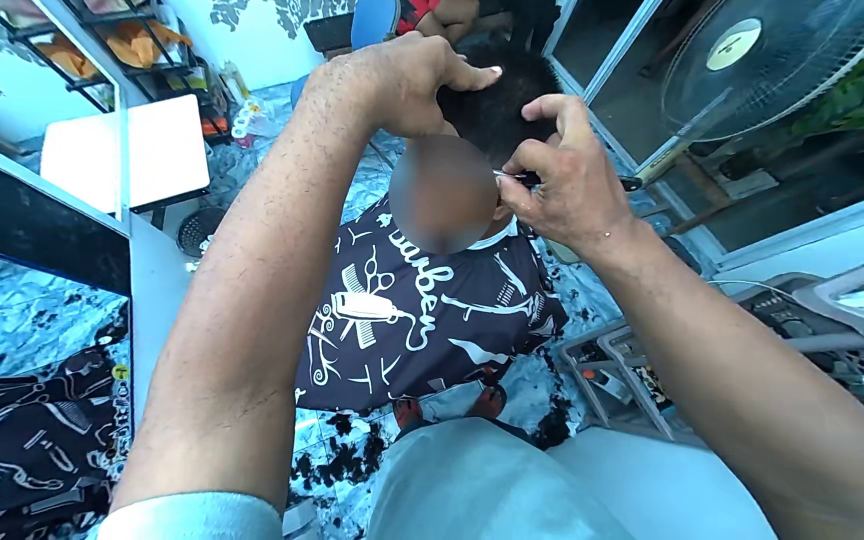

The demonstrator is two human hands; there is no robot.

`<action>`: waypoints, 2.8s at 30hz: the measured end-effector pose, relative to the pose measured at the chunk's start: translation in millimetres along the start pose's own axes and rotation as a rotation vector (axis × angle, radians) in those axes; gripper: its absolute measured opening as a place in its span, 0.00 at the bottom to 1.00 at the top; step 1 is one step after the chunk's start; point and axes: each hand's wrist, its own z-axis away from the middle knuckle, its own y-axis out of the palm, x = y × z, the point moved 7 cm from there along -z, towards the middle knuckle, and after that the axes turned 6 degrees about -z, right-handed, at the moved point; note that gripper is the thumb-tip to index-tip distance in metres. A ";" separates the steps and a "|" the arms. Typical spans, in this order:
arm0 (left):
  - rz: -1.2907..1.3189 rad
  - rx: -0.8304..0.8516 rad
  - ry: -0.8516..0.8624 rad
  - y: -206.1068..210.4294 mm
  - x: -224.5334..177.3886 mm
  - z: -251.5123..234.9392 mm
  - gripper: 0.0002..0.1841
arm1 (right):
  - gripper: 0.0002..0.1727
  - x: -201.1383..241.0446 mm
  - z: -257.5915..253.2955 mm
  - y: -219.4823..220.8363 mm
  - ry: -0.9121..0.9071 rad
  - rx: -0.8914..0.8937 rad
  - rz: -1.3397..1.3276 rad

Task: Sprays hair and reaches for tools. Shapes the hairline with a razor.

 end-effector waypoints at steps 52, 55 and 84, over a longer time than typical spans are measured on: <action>-0.036 -0.003 -0.011 1.6 3.0 -4.2 0.44 | 0.11 -6.4 -0.1 -2.4 -0.027 -0.013 -0.028; -0.043 0.002 -0.011 1.1 2.8 -4.0 0.43 | 0.12 -7.7 0.7 -1.4 -0.047 -0.016 -0.032; -0.003 -0.028 0.007 2.4 3.1 -4.1 0.44 | 0.12 -18.6 7.5 -5.1 -0.077 -0.125 -0.115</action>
